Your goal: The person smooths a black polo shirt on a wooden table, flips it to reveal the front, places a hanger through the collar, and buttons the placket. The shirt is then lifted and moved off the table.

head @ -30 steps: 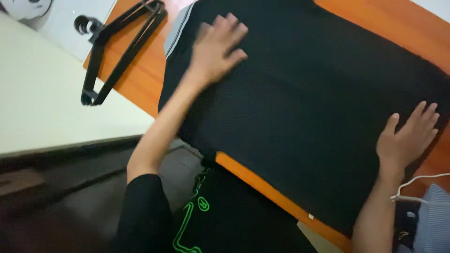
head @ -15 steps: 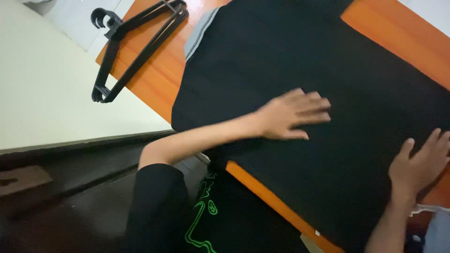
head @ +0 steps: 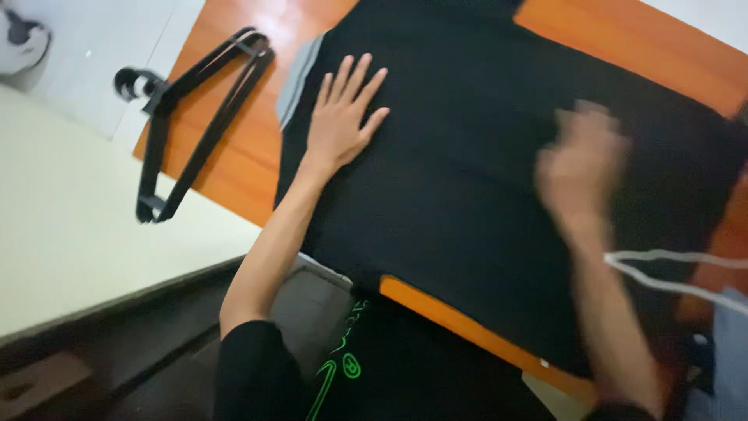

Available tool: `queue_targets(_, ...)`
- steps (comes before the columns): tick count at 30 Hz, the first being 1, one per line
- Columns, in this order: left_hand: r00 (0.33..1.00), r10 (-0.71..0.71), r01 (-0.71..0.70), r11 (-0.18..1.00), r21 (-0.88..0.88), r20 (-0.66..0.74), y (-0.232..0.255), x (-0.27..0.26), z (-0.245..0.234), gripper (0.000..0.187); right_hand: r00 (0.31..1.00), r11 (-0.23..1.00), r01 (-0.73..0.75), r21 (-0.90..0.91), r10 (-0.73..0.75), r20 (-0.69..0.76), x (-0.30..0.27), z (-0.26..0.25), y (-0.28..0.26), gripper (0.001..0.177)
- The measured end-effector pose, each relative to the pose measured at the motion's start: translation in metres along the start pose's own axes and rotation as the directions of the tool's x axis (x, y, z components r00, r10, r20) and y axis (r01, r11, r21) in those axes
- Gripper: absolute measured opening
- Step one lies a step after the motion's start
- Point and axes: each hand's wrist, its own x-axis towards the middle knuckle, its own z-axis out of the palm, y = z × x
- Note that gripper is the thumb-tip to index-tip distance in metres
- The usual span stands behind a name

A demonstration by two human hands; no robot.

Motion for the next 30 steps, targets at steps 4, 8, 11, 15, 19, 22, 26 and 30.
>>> queue_targets(4,0.998,0.010,-0.007,0.999,-0.052,0.056,0.004,0.001,-0.001,0.054,0.824,0.865,0.495,-0.084,-0.497,-0.270,0.022,0.106,-0.080,0.046)
queue_targets(8,0.999,0.038,-0.038,0.997,-0.070,0.005,0.004,0.001,-0.003,0.047,0.801,0.835,0.544,-0.083,-0.547,-0.243,0.039,0.174,-0.078,0.071)
queue_targets(11,0.996,0.068,-0.065,0.997,-0.046,0.052,0.004,0.004,-0.002,0.048,0.861,0.889,0.454,-0.060,-0.455,-0.229,0.023,0.147,-0.004,0.067)
queue_targets(15,0.995,0.090,-0.089,0.996,-0.023,0.034,0.006,0.001,-0.005,0.048,0.957,0.987,0.147,-0.065,-0.158,-0.245,-0.027,0.092,0.125,0.060)
queue_targets(19,0.997,0.070,-0.069,0.997,-0.035,0.041,0.008,0.000,0.002,0.047,0.943,0.980,-0.192,0.049,0.198,-0.267,-0.070,0.068,0.204,0.059)
queue_targets(22,0.998,0.038,-0.035,0.997,-0.073,0.048,0.010,0.005,0.000,0.047,0.905,0.958,-0.282,0.060,0.286,-0.316,-0.050,0.074,0.185,0.058)
queue_targets(26,0.998,0.033,-0.031,0.998,-0.049,0.054,0.010,0.001,-0.001,0.048,0.937,0.991,0.055,-0.122,-0.093,-0.337,-0.024,0.095,0.045,0.051)
queue_targets(30,0.999,-0.026,0.029,0.993,-0.116,0.026,0.022,0.001,-0.005,0.043,0.849,0.860,0.510,0.019,-0.500,-0.172,-0.014,0.185,-0.036,0.079)
